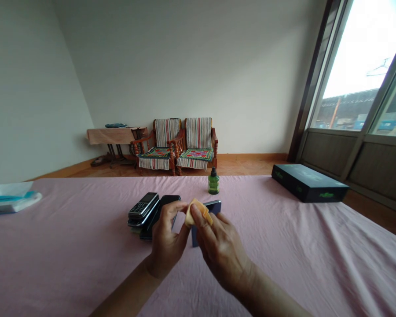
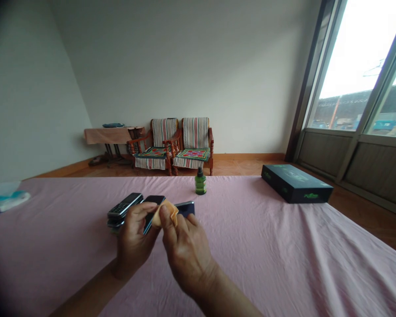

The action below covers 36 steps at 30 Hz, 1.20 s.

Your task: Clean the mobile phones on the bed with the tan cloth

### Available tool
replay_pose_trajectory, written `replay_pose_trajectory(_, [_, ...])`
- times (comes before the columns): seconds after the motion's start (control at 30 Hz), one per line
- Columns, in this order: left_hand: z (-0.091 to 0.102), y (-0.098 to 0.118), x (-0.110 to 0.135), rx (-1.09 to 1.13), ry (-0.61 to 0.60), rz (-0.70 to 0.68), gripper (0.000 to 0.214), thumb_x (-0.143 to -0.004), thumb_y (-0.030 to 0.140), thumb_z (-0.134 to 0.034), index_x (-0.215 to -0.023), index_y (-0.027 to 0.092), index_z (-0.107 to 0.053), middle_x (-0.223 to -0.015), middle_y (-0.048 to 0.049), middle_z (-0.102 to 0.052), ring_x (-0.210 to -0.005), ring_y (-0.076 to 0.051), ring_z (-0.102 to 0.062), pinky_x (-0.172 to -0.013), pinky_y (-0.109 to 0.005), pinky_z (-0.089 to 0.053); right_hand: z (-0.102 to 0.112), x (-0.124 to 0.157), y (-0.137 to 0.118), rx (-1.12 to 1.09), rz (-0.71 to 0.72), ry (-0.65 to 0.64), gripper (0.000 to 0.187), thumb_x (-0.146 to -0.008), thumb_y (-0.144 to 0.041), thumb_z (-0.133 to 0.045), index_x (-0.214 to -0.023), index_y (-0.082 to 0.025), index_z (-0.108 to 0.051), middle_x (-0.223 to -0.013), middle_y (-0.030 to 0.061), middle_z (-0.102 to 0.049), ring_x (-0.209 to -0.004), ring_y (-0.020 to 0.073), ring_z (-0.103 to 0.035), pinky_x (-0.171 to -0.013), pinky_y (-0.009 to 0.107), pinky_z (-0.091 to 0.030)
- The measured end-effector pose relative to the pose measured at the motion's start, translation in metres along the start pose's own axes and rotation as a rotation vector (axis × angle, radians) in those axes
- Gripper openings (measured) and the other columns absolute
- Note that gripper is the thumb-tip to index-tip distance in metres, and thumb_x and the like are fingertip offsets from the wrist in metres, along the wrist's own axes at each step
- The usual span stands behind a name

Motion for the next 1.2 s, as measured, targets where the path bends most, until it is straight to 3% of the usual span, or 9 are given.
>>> replay_pose_trajectory(0.13, [-0.002,0.003,-0.003,-0.024,-0.028,0.000,0.022,-0.087,0.018,-0.063,-0.107,0.021,-0.053,-0.091,-0.0018,-0.063,-0.085,-0.016,-0.065,-0.081,-0.029,-0.052,0.005,0.000,0.017,0.029,-0.079,0.101,0.053,-0.092,-0.005,-0.042,-0.143,-0.011,-0.032,-0.113,0.0176,-0.067,-0.090,0.0234,-0.065,-0.076,0.038,-0.053])
replay_pose_trajectory(0.23, [-0.002,0.011,-0.008,-0.080,-0.044,-0.043,0.019,-0.087,0.017,-0.063,-0.104,0.020,-0.055,-0.087,-0.0007,-0.064,-0.080,-0.015,-0.064,-0.079,-0.027,-0.051,0.008,0.000,0.034,-0.003,-0.223,0.149,0.043,-0.093,-0.008,-0.040,-0.135,-0.012,-0.044,-0.112,0.0165,-0.068,-0.087,0.0217,-0.067,-0.074,0.034,-0.053])
replay_pose_trajectory(0.37, [-0.002,0.021,-0.012,-0.120,-0.074,-0.110,0.017,-0.088,0.015,-0.061,-0.105,0.019,-0.058,-0.087,-0.0006,-0.064,-0.078,-0.013,-0.063,-0.078,-0.025,-0.051,0.007,0.002,0.053,-0.217,-0.524,0.171,0.031,-0.095,-0.018,-0.040,-0.120,-0.015,-0.058,-0.086,0.0066,-0.069,-0.070,0.0148,-0.063,-0.064,0.024,-0.048])
replay_pose_trajectory(0.47, [-0.003,0.023,-0.013,-0.120,-0.097,-0.140,0.018,-0.089,0.014,-0.061,-0.106,0.019,-0.060,-0.090,-0.0016,-0.065,-0.081,-0.014,-0.064,-0.079,-0.026,-0.050,0.004,0.004,0.058,-0.374,-0.665,0.162,0.026,-0.095,-0.027,-0.039,-0.092,-0.016,-0.063,-0.065,-0.0011,-0.056,-0.057,0.0111,-0.051,-0.056,0.021,-0.039])
replay_pose_trajectory(0.6, [-0.001,0.018,-0.014,-0.122,-0.084,-0.127,0.017,-0.088,0.015,-0.061,-0.105,0.020,-0.061,-0.090,-0.0023,-0.066,-0.081,-0.015,-0.064,-0.079,-0.027,-0.051,-0.013,0.014,0.061,-0.439,-0.783,0.026,0.029,-0.092,-0.027,-0.038,-0.068,-0.019,-0.051,-0.060,-0.0033,-0.046,-0.055,0.0102,-0.041,-0.053,0.022,-0.030])
replay_pose_trajectory(0.8, [0.005,0.011,-0.018,-0.152,-0.057,-0.098,0.017,-0.087,0.018,-0.063,-0.103,0.019,-0.063,-0.086,-0.0013,-0.066,-0.078,-0.016,-0.064,-0.076,-0.027,-0.050,-0.049,0.039,0.063,-0.479,-0.877,-0.200,0.021,-0.081,-0.019,-0.041,-0.061,-0.019,-0.048,-0.053,-0.0040,-0.046,-0.050,0.0099,-0.040,-0.050,0.022,-0.027])
replay_pose_trajectory(0.97, [0.006,0.004,-0.017,-0.151,-0.058,-0.061,0.017,-0.087,0.019,-0.062,-0.104,0.018,-0.063,-0.085,-0.0013,-0.065,-0.077,-0.015,-0.063,-0.076,-0.026,-0.050,-0.064,0.051,0.068,-0.569,-0.954,-0.317,0.032,-0.085,-0.028,-0.041,-0.053,-0.020,-0.043,-0.046,-0.0033,-0.045,-0.043,0.0098,-0.043,-0.045,0.021,-0.027])
replay_pose_trajectory(1.2, [0.005,0.004,-0.017,-0.145,-0.057,-0.050,0.016,-0.088,0.021,-0.061,-0.105,0.018,-0.063,-0.086,-0.0022,-0.065,-0.077,-0.016,-0.063,-0.076,-0.028,-0.051,-0.078,0.061,0.078,-0.671,-1.028,-0.450,0.042,-0.088,-0.040,-0.036,-0.053,-0.020,-0.045,-0.038,-0.0064,-0.038,-0.031,0.0074,-0.036,-0.036,0.019,-0.025])
Point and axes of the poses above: each hand's wrist, its own x-axis away from the middle knuckle, its own z-axis out of the back of the hand, y = z × x, the point moved 6 cm from there along -x, towards the middle knuckle
